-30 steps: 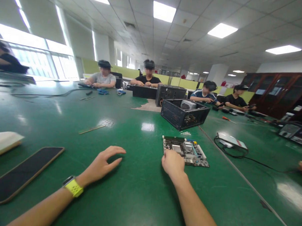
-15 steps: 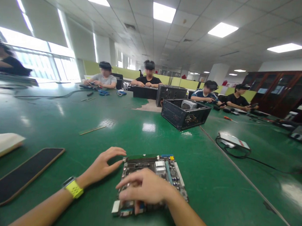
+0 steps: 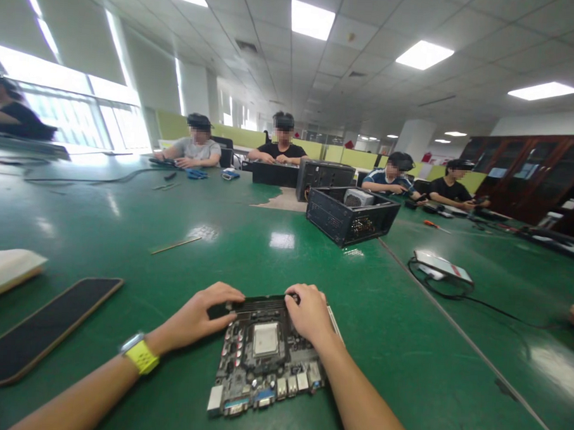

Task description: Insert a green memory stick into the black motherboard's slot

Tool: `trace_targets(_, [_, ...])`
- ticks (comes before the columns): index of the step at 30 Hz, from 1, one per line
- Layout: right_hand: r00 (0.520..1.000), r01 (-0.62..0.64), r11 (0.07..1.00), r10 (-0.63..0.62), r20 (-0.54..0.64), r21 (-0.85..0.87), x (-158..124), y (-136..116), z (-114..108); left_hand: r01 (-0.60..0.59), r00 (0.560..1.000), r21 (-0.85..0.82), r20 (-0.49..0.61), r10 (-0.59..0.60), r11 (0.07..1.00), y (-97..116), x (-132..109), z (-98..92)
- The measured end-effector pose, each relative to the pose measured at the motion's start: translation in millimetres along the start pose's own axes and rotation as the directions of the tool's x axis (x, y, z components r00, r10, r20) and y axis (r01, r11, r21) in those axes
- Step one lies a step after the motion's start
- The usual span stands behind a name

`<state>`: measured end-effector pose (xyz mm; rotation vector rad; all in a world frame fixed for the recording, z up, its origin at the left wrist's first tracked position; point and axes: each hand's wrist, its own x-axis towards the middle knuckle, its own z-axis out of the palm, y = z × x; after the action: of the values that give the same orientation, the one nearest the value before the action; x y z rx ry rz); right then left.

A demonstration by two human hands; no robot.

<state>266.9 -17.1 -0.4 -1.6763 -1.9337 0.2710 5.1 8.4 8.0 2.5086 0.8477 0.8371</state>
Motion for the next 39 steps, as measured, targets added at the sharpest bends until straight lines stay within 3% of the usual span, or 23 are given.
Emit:
trace_targets(5, [0.999, 0.006, 0.999, -0.003, -0.041, 0.053, 2.6, 3.3, 4.6, -0.015, 1.000, -0.014, -0.021, 0.015, 1.000, 1.1, -0.7, -1.0])
trace_targets(39, [1.000, -0.006, 0.999, 0.007, -0.012, 0.051, 2.4, 0.2, 2.9, -0.042, 0.999, -0.019, -0.028, 0.041, 0.999, 2.5, -0.6, -1.6])
